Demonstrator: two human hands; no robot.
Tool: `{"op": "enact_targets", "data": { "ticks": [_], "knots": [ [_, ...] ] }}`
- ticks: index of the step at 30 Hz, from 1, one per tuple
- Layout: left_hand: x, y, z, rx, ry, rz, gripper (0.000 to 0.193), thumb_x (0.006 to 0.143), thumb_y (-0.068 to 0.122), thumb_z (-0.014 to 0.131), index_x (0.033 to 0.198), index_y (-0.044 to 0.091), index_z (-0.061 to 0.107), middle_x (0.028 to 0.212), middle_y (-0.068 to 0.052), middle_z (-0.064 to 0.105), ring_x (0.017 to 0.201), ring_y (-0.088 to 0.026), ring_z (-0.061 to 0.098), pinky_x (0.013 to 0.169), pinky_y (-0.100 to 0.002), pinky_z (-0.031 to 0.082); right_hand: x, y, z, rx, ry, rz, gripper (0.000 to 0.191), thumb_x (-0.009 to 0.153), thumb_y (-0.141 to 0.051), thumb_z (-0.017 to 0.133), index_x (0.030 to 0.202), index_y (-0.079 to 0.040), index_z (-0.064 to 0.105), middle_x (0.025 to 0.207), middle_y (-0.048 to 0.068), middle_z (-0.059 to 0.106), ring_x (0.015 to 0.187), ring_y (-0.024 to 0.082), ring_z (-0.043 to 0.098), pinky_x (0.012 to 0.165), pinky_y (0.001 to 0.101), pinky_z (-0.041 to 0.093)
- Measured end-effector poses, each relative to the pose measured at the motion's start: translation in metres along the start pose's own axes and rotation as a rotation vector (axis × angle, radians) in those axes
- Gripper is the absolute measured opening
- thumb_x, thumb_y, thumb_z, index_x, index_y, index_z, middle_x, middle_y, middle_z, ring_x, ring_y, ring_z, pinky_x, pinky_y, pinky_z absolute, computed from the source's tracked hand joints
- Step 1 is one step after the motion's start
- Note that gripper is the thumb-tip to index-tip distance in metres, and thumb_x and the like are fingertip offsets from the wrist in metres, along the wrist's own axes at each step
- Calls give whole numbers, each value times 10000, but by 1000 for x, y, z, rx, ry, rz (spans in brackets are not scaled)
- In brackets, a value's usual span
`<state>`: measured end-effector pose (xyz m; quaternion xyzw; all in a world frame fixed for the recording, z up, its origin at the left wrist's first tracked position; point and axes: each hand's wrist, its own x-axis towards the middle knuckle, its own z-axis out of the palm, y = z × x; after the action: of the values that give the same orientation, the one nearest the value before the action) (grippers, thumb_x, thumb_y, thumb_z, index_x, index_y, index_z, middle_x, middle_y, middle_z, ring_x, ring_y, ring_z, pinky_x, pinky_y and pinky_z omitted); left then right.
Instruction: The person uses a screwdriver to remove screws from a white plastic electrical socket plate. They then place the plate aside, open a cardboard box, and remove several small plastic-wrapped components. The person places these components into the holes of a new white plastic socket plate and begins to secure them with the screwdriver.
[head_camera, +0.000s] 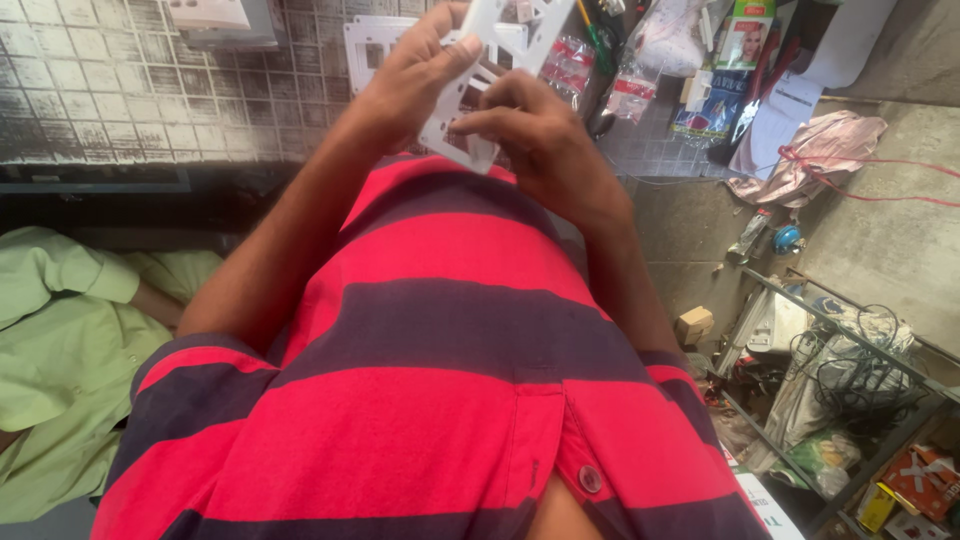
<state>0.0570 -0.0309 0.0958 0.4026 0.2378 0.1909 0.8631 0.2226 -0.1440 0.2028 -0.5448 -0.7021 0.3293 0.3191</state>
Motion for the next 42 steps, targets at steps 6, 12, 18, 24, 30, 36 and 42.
{"op": "enact_targets", "data": {
  "ticks": [6,12,18,24,30,36,42],
  "knots": [
    [-3,1,1,-51,-33,25,351,1156,198,468,1460,24,439,1234,-149,677,1087,-172,700,921,-311,622,4,1,7,27,153,49,311,932,29,741,1222,-60,673,1157,94,679,1080,240,685,901,360,591],
    [-12,0,1,-99,15,61,373,1159,188,464,1481,12,395,1268,-156,666,1121,-196,715,967,-355,655,-26,1,11,302,202,390,362,883,-138,875,1193,-80,698,1193,60,636,1049,167,710,876,303,655],
    [-16,5,4,-69,41,40,402,1156,239,442,1478,8,371,1266,-189,687,1063,-222,740,895,-342,664,-35,2,18,273,165,421,302,925,-122,853,1201,-62,747,1261,95,585,1057,177,728,893,305,622],
    [-21,9,5,-113,63,80,410,1176,232,446,1504,5,351,1317,-221,664,1103,-258,732,898,-373,677,-33,2,29,520,283,596,607,931,-129,863,1443,-59,545,1194,124,689,1044,188,750,883,290,666],
    [-17,10,8,-261,8,128,592,1120,163,560,1577,29,209,1373,-260,626,1215,-308,715,1004,-446,670,-32,3,34,692,381,584,770,945,-92,859,1561,-58,398,1212,172,707,1086,218,747,936,325,655],
    [-30,21,6,43,-126,195,937,999,-10,744,1647,81,73,1397,-252,596,1340,-315,639,1152,-461,596,-29,12,32,739,412,536,786,935,-83,850,1565,-52,382,1185,167,704,1063,218,752,891,348,663],
    [-28,20,5,17,-134,173,985,1004,-25,726,1680,97,19,1381,-271,615,1343,-329,652,1148,-461,609,-29,16,31,756,401,503,758,955,-88,825,1576,-9,398,1196,158,695,1067,201,734,892,335,657]
  ]
}}
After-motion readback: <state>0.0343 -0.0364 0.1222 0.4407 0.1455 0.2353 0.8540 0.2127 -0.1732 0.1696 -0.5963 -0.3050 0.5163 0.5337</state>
